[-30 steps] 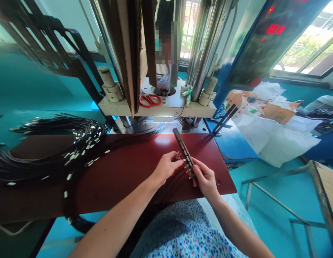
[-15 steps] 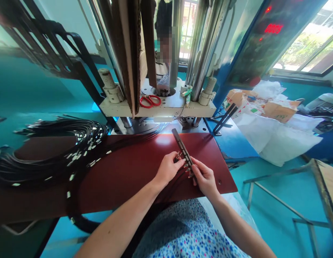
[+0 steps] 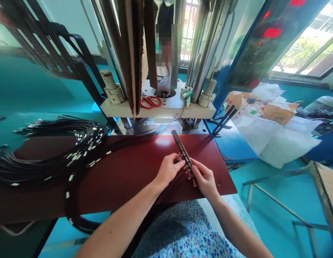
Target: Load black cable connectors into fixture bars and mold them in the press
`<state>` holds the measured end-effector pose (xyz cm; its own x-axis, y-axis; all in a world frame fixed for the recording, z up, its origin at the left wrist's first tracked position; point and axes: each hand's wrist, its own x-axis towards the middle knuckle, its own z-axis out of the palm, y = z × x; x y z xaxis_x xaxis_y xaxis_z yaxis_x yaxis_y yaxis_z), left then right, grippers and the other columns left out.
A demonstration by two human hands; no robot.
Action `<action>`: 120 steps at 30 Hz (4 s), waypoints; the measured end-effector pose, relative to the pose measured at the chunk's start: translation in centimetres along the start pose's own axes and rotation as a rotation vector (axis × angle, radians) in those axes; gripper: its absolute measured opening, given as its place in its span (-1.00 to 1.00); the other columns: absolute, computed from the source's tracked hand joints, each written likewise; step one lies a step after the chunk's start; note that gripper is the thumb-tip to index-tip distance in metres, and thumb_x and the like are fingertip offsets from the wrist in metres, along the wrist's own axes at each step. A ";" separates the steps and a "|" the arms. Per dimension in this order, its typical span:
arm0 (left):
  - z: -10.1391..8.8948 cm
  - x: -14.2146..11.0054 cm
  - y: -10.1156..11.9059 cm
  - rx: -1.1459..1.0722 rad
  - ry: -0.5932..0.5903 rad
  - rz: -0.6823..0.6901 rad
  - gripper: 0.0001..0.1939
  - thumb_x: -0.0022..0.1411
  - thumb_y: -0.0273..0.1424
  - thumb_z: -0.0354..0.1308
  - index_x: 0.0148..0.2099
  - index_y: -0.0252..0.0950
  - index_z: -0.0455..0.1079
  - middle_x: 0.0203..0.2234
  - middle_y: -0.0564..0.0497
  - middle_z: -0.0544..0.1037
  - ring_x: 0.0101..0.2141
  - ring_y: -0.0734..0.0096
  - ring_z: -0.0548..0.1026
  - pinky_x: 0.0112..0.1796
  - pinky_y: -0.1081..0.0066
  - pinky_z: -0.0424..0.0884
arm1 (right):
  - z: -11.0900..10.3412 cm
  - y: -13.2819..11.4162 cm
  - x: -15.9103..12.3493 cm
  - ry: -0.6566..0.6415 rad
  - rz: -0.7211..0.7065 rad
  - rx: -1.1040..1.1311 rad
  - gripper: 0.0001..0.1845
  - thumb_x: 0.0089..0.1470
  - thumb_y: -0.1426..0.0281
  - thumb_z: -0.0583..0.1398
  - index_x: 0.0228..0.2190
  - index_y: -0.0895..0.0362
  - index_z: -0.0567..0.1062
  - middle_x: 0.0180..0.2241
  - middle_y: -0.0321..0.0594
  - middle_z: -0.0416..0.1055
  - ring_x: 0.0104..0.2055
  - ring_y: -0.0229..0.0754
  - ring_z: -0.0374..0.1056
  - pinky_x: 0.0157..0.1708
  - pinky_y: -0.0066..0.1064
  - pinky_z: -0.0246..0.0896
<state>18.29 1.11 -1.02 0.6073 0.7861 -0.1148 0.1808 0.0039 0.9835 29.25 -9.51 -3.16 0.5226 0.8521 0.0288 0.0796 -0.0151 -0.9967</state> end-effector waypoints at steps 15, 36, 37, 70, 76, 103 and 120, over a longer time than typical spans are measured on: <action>-2.4 0.4 0.5 -0.573 -0.116 -0.159 -0.74 0.05 -0.21 0.11 -0.35 -0.30 0.21 -0.73 0.19 0.21 -0.71 0.66 0.09 -0.70 0.60 -0.06 | -0.1 -0.1 0.0 0.020 0.026 0.068 -0.53 0.03 0.18 0.16 -0.09 0.21 0.41 -0.64 -0.34 0.36 -0.77 -0.42 0.12 -0.79 -0.57 -0.01; -2.2 0.8 0.8 -0.313 -0.189 -0.263 -0.73 -0.02 -0.22 0.12 -0.50 -0.29 0.16 -0.81 0.26 0.05 -0.77 0.71 -0.09 -0.73 0.54 -0.23 | -0.3 0.3 0.0 -0.071 -0.035 -0.075 -0.55 0.08 0.22 0.13 -0.05 0.20 0.41 -0.66 -0.36 0.31 -0.76 -0.42 0.10 -0.77 -0.57 0.01; -2.4 0.7 0.8 -0.315 -0.198 -0.258 -0.73 -0.02 -0.22 0.12 -0.50 -0.28 0.16 -0.81 0.26 0.05 -0.77 0.70 -0.09 -0.73 0.53 -0.23 | -0.3 0.3 0.0 -0.077 -0.035 -0.084 -0.55 0.08 0.22 0.13 -0.05 0.20 0.41 -0.66 -0.36 0.31 -0.76 -0.42 0.10 -0.78 -0.57 0.00; -4.2 0.2 0.7 -0.482 -0.077 -0.224 -0.75 -0.01 -0.28 0.12 -0.35 -0.30 0.17 -0.71 0.17 0.28 -0.76 0.73 0.01 -0.71 0.61 -0.22 | -0.7 0.3 -0.1 -0.091 -0.004 -0.027 -0.57 0.07 0.21 0.15 -0.06 0.16 0.42 -0.63 -0.34 0.36 -0.76 -0.40 0.12 -0.79 -0.56 0.00; -4.0 0.4 0.8 -0.411 -0.021 -0.172 -0.73 -0.05 -0.25 0.15 -0.42 -0.38 0.29 -0.70 0.18 0.22 -0.74 0.74 0.05 -0.70 0.59 -0.17 | -0.8 0.1 -0.1 -0.099 0.024 0.012 -0.56 0.05 0.18 0.16 -0.08 0.15 0.44 -0.64 -0.33 0.36 -0.77 -0.40 0.11 -0.81 -0.56 -0.01; -3.9 1.1 0.6 0.199 0.132 0.144 -0.89 0.04 -0.37 0.11 -0.34 -0.28 0.36 -0.59 0.10 0.41 -0.51 0.46 0.33 -0.42 0.50 0.15 | -0.2 0.0 0.0 -0.094 -0.009 -0.103 -0.57 0.05 0.19 0.14 -0.09 0.16 0.45 -0.68 -0.37 0.30 -0.76 -0.40 0.08 -0.79 -0.55 -0.03; -4.9 1.2 1.1 -0.178 -0.148 -0.195 -0.73 0.04 -0.35 -0.09 -0.64 -0.27 0.00 -0.77 0.19 -0.01 -0.72 0.64 -0.09 -0.66 0.51 -0.20 | -0.9 0.1 -0.1 -0.146 0.013 0.008 -0.63 0.06 0.24 0.16 -0.10 0.13 0.44 -0.61 -0.34 0.35 -0.75 -0.43 0.11 -0.78 -0.59 -0.03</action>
<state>15.43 5.11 0.57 0.6830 0.6615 -0.3099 0.1744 0.2643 0.9485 29.95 -10.10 -3.24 0.3943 0.9190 0.0054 0.0667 -0.0228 -0.9975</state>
